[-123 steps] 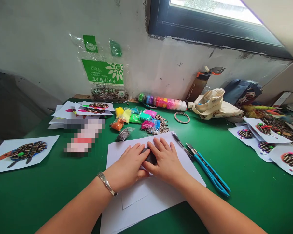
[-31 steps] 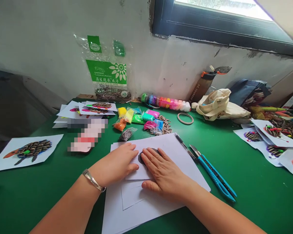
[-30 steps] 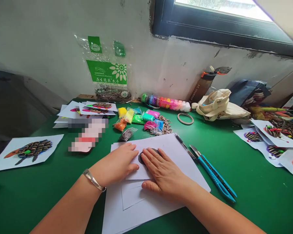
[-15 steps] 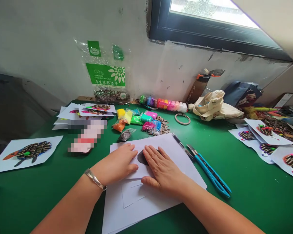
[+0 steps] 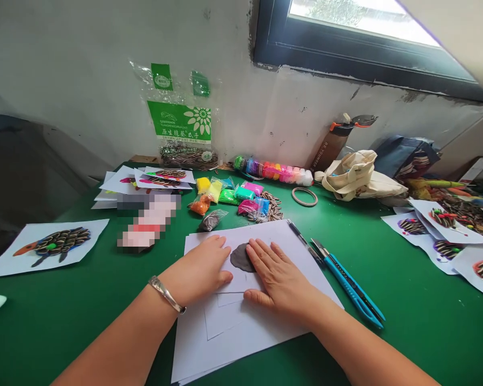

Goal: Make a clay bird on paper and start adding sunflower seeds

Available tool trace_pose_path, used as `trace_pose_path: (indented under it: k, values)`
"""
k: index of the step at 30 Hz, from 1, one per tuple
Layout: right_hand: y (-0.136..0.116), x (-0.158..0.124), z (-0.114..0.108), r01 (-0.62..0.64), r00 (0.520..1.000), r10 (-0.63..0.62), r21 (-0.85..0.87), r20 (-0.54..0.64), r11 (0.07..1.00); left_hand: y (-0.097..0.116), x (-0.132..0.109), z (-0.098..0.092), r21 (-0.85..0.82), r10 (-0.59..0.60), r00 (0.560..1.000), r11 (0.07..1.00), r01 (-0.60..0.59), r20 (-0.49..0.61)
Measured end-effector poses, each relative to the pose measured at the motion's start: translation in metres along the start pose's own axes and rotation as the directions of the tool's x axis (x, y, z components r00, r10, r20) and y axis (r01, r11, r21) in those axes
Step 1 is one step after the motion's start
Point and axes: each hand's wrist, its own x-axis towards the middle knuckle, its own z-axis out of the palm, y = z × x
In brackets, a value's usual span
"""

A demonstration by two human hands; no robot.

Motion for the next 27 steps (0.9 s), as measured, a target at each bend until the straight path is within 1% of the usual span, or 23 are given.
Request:
trace_pose_path:
  k: [3, 5, 7, 8, 9, 10, 11, 12, 14, 17, 20, 22, 27]
  values:
    - [0.0, -0.002, -0.002, -0.014, 0.999, 0.012, 0.043, 0.046, 0.999, -0.001, -0.001, 0.0, -0.016, 0.005, 1.0, 1.0, -0.006, -0.011]
    - [0.003, -0.002, -0.004, -0.024, 0.999, 0.019, 0.136, 0.043, 0.99, -0.002, -0.002, 0.0, -0.033, 0.008, 1.0, 0.999, -0.009, -0.02]
    - [0.01, -0.002, -0.006, -0.055, 0.997, 0.065, 0.264, -0.028, 0.963, -0.003, -0.003, -0.002, -0.042, 0.01, 1.0, 0.999, -0.011, -0.027]
    - [0.015, -0.002, -0.007, -0.081, 0.988, 0.118, 0.323, -0.097, 0.943, -0.003, -0.003, -0.002, -0.044, 0.011, 0.999, 0.999, -0.012, -0.031]
    - [0.021, -0.001, -0.008, -0.111, 0.967, 0.186, 0.366, -0.175, 0.924, -0.002, -0.003, -0.003, -0.047, 0.012, 0.999, 0.999, -0.013, -0.033]
    - [0.028, 0.0, -0.01, -0.143, 0.933, 0.254, 0.386, -0.255, 0.911, -0.002, -0.002, -0.004, -0.05, 0.011, 0.999, 0.999, -0.013, -0.039]
    - [0.034, 0.001, -0.012, -0.176, 0.899, 0.305, 0.379, -0.314, 0.908, -0.001, -0.002, -0.004, -0.052, 0.012, 0.999, 0.999, -0.015, -0.047]
    - [0.041, 0.003, -0.014, -0.221, 0.873, 0.345, 0.35, -0.344, 0.91, 0.0, -0.001, -0.004, -0.054, 0.019, 0.998, 0.998, -0.022, -0.06]
    - [0.054, 0.01, -0.021, -0.344, 0.858, 0.401, 0.221, -0.321, 0.913, 0.003, 0.001, -0.001, -0.051, 0.049, 0.995, 0.997, -0.054, -0.091]
    - [0.069, 0.027, -0.033, -0.396, 0.857, 0.412, 0.116, -0.31, 0.911, 0.008, 0.005, 0.007, -0.04, 0.121, 0.984, 0.991, -0.127, -0.128]
    - [0.079, 0.045, -0.038, -0.426, 0.857, 0.412, 0.026, -0.31, 0.905, 0.016, 0.009, 0.017, -0.013, 0.179, 0.973, 0.983, -0.183, -0.145]
    - [0.083, 0.056, -0.035, -0.446, 0.856, 0.419, -0.024, -0.303, 0.895, 0.02, 0.01, 0.02, -0.007, 0.188, 0.975, 0.982, -0.19, -0.118]
    - [0.09, 0.069, -0.023, -0.455, 0.862, 0.412, -0.091, -0.296, 0.886, 0.024, 0.01, 0.02, 0.028, 0.136, 0.99, 0.99, -0.135, -0.041]
